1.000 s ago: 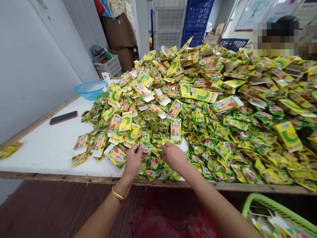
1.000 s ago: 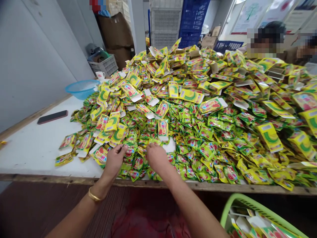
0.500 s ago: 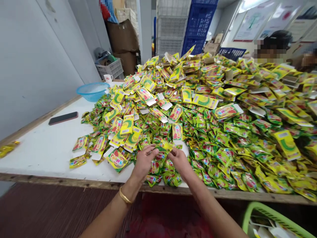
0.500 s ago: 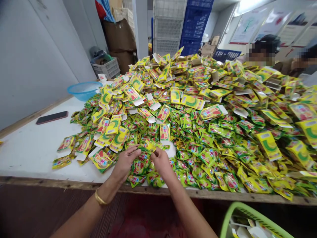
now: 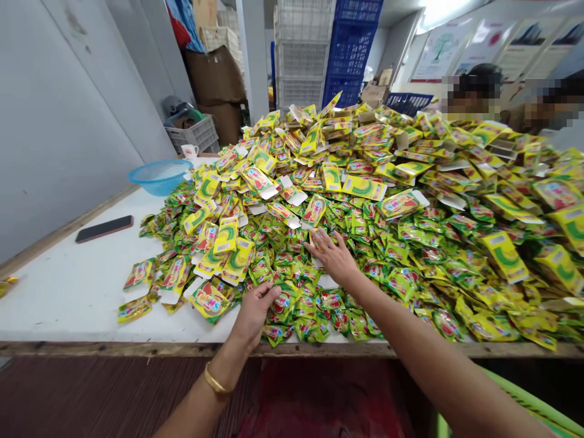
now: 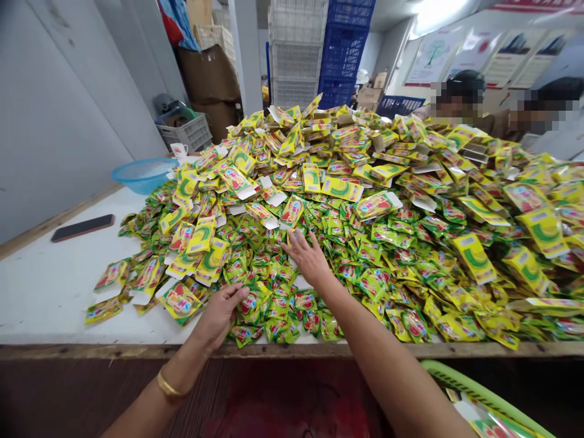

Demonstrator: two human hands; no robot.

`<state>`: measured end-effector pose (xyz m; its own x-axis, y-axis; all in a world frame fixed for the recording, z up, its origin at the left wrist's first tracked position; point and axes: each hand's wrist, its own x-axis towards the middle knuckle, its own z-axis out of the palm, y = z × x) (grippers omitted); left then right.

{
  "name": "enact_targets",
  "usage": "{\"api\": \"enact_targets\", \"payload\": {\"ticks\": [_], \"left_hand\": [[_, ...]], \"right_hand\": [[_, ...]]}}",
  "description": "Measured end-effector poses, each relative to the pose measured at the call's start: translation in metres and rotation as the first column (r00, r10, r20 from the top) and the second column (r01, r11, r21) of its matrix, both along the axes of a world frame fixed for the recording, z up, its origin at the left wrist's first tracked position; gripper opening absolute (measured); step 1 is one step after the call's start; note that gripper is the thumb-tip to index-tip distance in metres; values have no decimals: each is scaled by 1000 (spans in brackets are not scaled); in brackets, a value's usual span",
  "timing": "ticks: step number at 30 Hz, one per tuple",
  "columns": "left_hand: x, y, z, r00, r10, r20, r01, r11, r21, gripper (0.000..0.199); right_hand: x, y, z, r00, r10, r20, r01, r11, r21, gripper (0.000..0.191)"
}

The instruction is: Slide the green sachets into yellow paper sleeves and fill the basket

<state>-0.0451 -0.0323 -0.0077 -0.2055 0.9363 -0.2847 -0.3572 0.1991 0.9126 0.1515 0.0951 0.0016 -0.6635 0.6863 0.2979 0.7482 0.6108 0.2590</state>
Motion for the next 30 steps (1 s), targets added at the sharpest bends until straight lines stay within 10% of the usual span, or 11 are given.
{"api": "enact_targets", "payload": {"ticks": [7, 15, 20, 30], "left_hand": [[2, -5, 4, 982, -2, 191, 15, 998, -63, 40], [-14, 7, 21, 993, 54, 101, -57, 998, 19, 46], [-5, 18, 12, 979, -3, -205, 22, 996, 89, 42], [-17, 25, 24, 700, -154, -697, 289, 954, 80, 24]], "right_hand": [[1, 16, 15, 996, 89, 29, -92, 984, 150, 38], [-1, -78, -2, 948, -56, -313, 44, 998, -47, 52], [-19, -113, -32, 915, -144, -377, 114, 988, -99, 65], [-23, -116, -42, 923, -106, -370, 83, 994, -76, 68]]}}
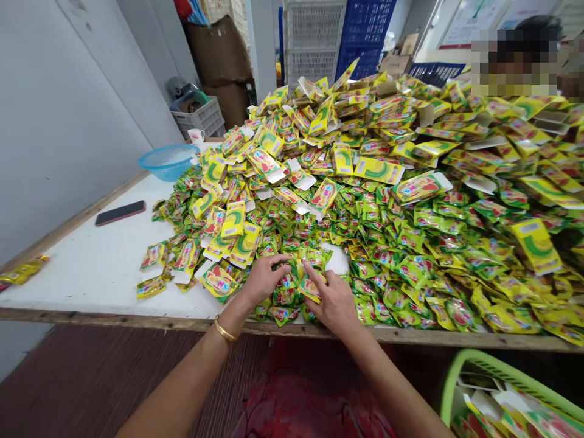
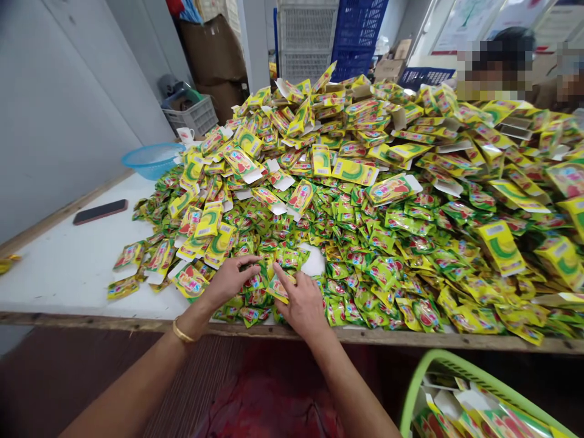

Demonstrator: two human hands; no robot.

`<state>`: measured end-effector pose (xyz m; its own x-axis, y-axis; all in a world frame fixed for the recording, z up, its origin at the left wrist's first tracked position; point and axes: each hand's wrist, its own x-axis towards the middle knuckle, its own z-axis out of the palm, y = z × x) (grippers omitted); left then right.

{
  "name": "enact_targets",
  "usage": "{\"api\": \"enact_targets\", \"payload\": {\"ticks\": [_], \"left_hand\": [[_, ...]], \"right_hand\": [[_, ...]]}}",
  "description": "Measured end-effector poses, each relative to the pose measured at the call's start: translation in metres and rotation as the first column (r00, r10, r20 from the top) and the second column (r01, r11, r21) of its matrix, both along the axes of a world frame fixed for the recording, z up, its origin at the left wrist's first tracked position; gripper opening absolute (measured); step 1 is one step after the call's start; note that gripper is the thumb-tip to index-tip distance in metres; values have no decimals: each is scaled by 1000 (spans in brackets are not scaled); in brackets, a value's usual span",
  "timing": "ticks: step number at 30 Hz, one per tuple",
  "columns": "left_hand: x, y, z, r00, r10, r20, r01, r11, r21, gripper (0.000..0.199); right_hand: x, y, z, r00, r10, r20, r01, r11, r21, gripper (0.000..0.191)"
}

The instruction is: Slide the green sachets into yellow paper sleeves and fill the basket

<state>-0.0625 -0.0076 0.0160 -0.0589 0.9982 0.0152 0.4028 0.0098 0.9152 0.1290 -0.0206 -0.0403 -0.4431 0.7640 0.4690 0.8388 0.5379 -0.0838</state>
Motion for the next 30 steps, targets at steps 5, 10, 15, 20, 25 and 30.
{"api": "enact_targets", "payload": {"ticks": [5, 10, 15, 20, 25, 30], "left_hand": [[3, 10, 4, 956, -62, -287, 82, 995, 59, 20], [14, 16, 4, 907, -127, -402, 199, 969, 144, 18], [14, 14, 4, 907, -214, -363, 238, 971, 21, 17], [6, 16, 9, 904, -329, -273, 327, 943, -54, 18], [10, 19, 17, 856, -469, -218, 454, 883, -114, 20], [19, 23, 13, 815, -397, -422, 381, 916, -125, 19]], "right_hand": [[-3, -2, 0, 1000, 3, 21, -3, 999, -32, 66], [-4, -4, 0, 999, -42, 2, 42, 996, -73, 67], [-4, -5, -1, 998, -66, -20, 65, 996, -67, 70], [-2, -5, -1, 999, -46, -22, 45, 998, -42, 69], [-1, -6, -2, 1000, -4, -13, 4, 1000, -22, 70], [-1, -6, -3, 1000, -24, -19, 25, 1000, 7, 68]]}}
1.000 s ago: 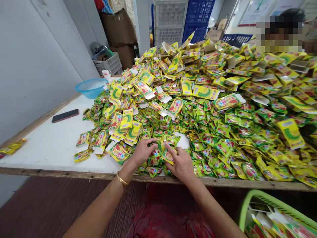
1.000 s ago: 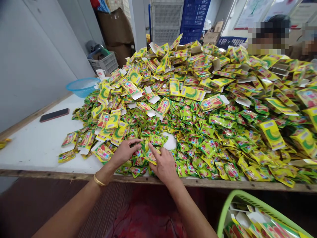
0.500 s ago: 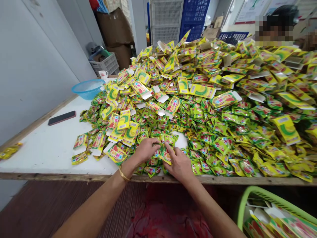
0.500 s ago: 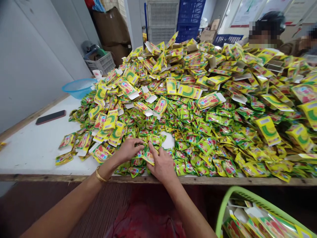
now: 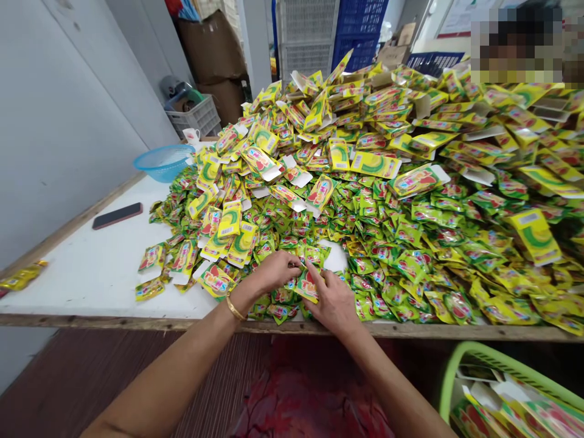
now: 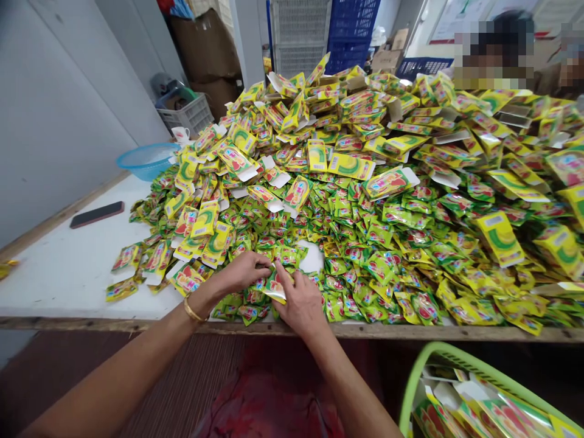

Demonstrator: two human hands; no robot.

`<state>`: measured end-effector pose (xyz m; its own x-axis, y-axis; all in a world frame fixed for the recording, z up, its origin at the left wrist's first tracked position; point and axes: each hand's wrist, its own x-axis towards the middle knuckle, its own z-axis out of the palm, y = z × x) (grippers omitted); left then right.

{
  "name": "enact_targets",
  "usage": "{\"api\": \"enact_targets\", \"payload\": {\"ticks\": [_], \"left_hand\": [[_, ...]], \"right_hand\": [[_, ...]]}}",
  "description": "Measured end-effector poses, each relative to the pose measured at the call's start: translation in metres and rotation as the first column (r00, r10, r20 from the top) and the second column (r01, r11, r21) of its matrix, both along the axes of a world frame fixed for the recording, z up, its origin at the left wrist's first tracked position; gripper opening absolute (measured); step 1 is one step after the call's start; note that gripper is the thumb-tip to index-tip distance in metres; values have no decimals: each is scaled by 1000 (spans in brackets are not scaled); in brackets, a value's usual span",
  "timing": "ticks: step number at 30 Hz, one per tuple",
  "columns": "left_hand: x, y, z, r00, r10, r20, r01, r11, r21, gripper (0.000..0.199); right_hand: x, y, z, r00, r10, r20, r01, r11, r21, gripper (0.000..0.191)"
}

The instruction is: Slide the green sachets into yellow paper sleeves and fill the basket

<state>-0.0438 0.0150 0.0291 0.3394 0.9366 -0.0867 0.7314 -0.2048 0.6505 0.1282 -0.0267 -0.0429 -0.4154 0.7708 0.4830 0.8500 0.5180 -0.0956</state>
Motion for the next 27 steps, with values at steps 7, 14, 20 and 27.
{"api": "enact_targets", "payload": {"ticks": [7, 14, 20, 27], "left_hand": [[8, -2, -2, 993, 70, -99, -61, 994, 93, 18], [-6, -2, 4, 982, -74, 175, 74, 997, 6, 24], [1, 0, -10, 987, 137, 82, -140, 990, 22, 19], [7, 2, -3, 989, 142, 40, -143, 989, 26, 14]], "right_hand": [[0, -1, 1, 1000, 6, 21, -6, 999, 41, 60], [1, -1, 0, 999, 37, 11, -37, 998, 56, 59], [1, -1, -2, 999, 38, 26, -40, 995, 94, 55], [3, -1, -2, 999, 30, 21, -31, 997, 67, 57]]}}
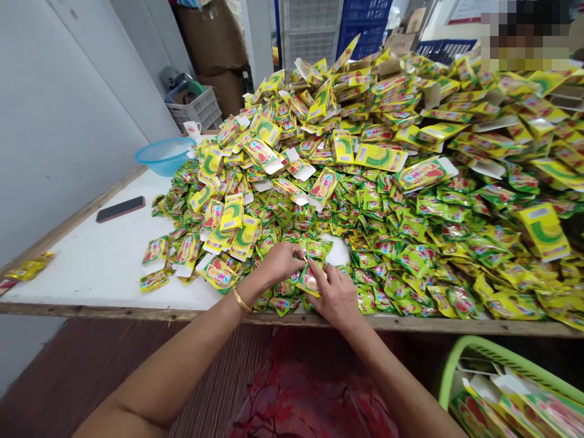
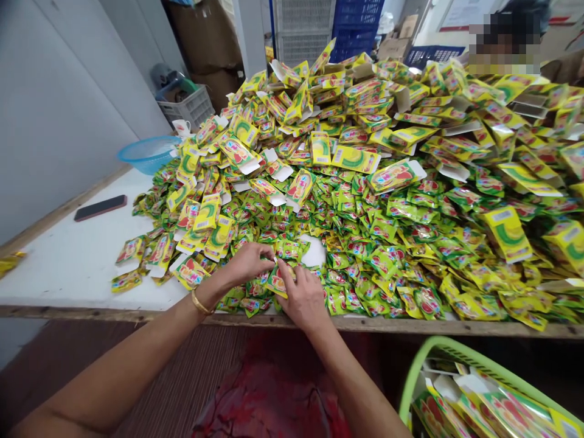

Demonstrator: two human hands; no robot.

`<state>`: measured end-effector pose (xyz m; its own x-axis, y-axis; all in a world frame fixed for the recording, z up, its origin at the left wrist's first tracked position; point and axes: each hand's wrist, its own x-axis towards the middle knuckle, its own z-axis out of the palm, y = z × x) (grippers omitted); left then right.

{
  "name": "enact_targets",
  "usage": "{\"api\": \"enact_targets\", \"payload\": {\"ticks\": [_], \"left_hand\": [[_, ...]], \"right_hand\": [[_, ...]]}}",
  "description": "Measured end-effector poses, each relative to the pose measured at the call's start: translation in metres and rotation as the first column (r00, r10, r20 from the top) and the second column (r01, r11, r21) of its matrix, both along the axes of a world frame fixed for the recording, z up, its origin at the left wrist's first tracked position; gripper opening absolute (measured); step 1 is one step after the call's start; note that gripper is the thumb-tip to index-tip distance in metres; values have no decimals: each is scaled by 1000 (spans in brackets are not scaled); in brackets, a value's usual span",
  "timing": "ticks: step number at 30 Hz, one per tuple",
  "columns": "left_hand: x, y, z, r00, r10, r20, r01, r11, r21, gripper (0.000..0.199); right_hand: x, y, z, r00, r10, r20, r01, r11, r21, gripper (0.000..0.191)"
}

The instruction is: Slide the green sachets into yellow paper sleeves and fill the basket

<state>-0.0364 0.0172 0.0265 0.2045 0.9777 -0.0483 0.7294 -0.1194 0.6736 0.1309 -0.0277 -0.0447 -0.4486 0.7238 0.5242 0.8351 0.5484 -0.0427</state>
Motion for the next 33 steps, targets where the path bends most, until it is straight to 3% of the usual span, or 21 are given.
{"api": "enact_targets", "payload": {"ticks": [4, 6, 10, 15, 19, 23, 26, 33], "left_hand": [[-12, -8, 9, 935, -11, 354, 70, 986, -153, 33], [-18, -12, 8, 909, 64, 412, 16, 982, -188, 44], [-14, -15, 0, 927, 141, 348, -94, 984, -149, 31], [5, -11, -1, 886, 118, 447, -49, 986, -162, 22], [-5, -12, 4, 862, 96, 498, 3, 981, -194, 27], [-15, -16, 4, 931, 52, 360, -4, 991, -133, 14], [-9, -14, 3, 963, 39, 265, -19, 997, -79, 23], [5, -7, -2, 942, 70, 328, -37, 994, -106, 18]], "right_hand": [[0, 2, 2, 998, -40, -58, 37, 998, -41, 59], [-2, 3, 3, 998, -29, -60, 26, 999, -43, 59], [-2, 3, 2, 999, 11, -48, -11, 1000, 1, 56], [1, 4, 1, 995, -24, -97, 26, 1000, 17, 56], [1, 5, 1, 991, -29, -131, 28, 1000, -7, 59], [0, 4, 0, 995, -1, -102, 1, 1000, -6, 60], [1, 4, 0, 995, -5, -97, 6, 1000, 12, 58], [2, 3, 2, 993, -56, -101, 58, 998, 25, 56]]}}
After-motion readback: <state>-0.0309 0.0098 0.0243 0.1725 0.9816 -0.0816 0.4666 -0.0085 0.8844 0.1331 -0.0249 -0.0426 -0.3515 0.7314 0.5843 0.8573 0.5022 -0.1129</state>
